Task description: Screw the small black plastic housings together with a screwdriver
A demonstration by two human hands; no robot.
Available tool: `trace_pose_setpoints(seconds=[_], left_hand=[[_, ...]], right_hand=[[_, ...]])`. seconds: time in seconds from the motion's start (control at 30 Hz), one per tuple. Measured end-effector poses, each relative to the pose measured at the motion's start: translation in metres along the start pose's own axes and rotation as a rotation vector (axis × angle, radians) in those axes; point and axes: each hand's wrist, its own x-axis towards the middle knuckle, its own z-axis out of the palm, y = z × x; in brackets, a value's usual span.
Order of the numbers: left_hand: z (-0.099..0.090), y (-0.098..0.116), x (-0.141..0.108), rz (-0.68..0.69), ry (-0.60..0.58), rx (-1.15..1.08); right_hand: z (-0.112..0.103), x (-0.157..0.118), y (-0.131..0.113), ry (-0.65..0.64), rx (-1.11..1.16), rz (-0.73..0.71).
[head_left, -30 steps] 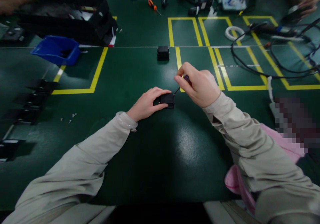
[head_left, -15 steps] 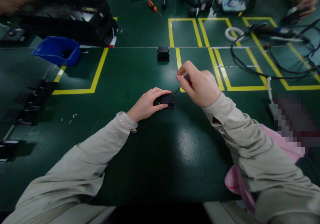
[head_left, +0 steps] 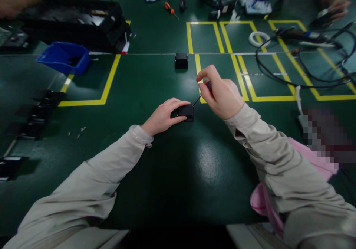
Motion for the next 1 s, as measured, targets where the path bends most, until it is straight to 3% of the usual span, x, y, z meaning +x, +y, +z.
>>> trace_pose_setpoints(seconds=[1.0], left_hand=[[-0.0008,0.0018,0.0,-0.013,-0.009,-0.017]], right_hand=[[-0.0069,-0.0003,-0.0034,-0.024,-0.128,-0.031]])
